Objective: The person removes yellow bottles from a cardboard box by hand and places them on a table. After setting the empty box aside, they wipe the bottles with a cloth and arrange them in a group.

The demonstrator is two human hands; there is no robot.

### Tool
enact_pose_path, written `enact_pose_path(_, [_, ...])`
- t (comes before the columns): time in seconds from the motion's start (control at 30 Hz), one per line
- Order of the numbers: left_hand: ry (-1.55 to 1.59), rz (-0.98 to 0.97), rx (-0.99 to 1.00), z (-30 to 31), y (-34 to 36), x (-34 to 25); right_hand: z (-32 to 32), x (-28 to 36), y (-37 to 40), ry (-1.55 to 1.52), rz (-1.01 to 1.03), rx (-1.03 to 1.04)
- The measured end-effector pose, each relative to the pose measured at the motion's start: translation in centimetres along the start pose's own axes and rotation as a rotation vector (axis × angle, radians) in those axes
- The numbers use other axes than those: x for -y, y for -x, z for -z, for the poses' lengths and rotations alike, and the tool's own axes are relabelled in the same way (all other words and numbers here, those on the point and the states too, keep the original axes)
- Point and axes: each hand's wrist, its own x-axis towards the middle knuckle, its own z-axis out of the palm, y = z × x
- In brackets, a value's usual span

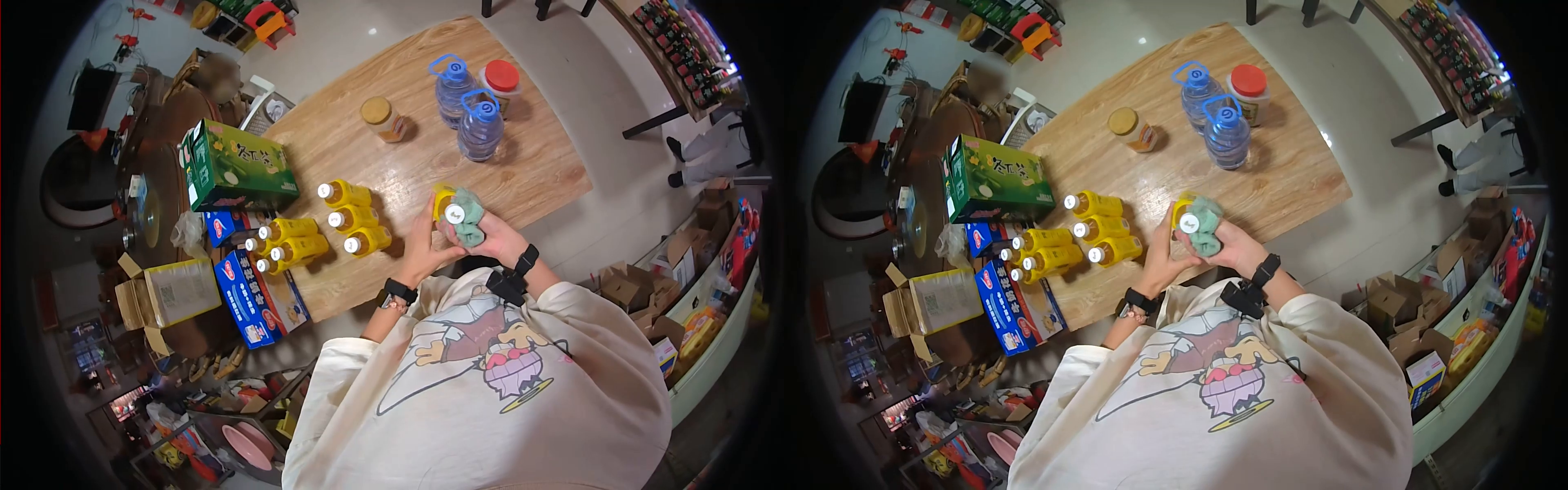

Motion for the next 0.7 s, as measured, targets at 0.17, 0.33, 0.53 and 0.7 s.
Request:
enact_pose_path(0.17, [-0.094,0.055,0.086,-1.1,1.2,2.9,-0.9,-1.0,-0.1,-0.027,0.149,-0.292])
enact_pose_path(0.33, [-0.092,0.159,0.200,-1.1,2.8,3.8,1.4,-0.9,-0.5,-0.189,0.001,-0.342])
enact_pose_path(0.53, [-0.051,0.078,0.213,0.1,3.4,4.8,0.1,-1.5,0.6,-0.134,0.009,-0.374])
enact_pose_path(0.7, [-0.136,0.090,0.040,-0.6,3.3,8.0,0.4,-1.7,-0.3,0.079,-0.049,-0.357])
